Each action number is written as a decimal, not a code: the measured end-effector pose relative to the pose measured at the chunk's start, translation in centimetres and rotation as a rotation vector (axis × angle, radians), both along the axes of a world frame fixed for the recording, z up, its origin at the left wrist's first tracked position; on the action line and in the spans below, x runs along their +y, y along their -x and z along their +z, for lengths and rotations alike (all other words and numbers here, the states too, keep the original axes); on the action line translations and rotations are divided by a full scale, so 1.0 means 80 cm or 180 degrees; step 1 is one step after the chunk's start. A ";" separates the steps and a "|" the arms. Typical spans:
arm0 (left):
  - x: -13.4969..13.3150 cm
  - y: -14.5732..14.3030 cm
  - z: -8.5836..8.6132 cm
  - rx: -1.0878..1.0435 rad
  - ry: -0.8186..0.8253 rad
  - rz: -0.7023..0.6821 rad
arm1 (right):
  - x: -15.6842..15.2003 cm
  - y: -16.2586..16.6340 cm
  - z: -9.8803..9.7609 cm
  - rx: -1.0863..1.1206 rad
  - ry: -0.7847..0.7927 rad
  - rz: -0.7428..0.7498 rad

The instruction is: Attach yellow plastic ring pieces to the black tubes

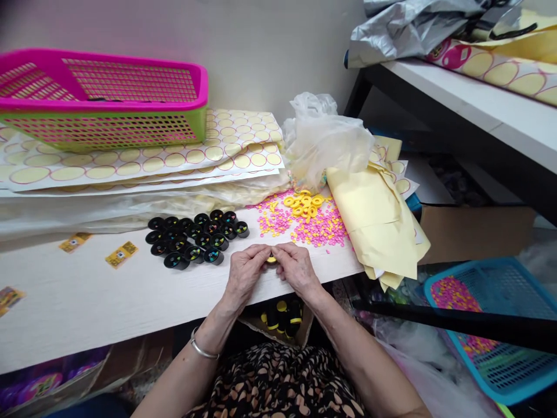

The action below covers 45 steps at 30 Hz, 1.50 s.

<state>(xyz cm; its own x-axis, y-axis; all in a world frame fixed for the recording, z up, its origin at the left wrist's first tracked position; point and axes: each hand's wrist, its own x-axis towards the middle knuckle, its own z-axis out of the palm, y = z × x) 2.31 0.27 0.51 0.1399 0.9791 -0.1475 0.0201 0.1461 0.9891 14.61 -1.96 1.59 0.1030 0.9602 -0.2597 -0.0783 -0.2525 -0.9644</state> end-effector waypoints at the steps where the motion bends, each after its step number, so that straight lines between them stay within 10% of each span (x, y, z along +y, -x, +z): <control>1: -0.001 -0.002 0.000 -0.0035 0.0053 0.0057 | 0.000 0.003 0.001 0.0175 0.0136 -0.0056; 15: 0.003 -0.005 0.003 -0.0421 0.0652 0.0190 | 0.011 0.013 0.003 0.0829 0.0703 -0.0351; 31: 0.006 -0.017 -0.010 0.0367 0.0139 0.0346 | 0.010 0.008 -0.003 0.0813 0.0597 -0.0401; 45: 0.037 -0.002 0.026 0.1648 -0.0161 -0.0666 | 0.007 -0.005 0.011 0.0790 0.0574 0.0222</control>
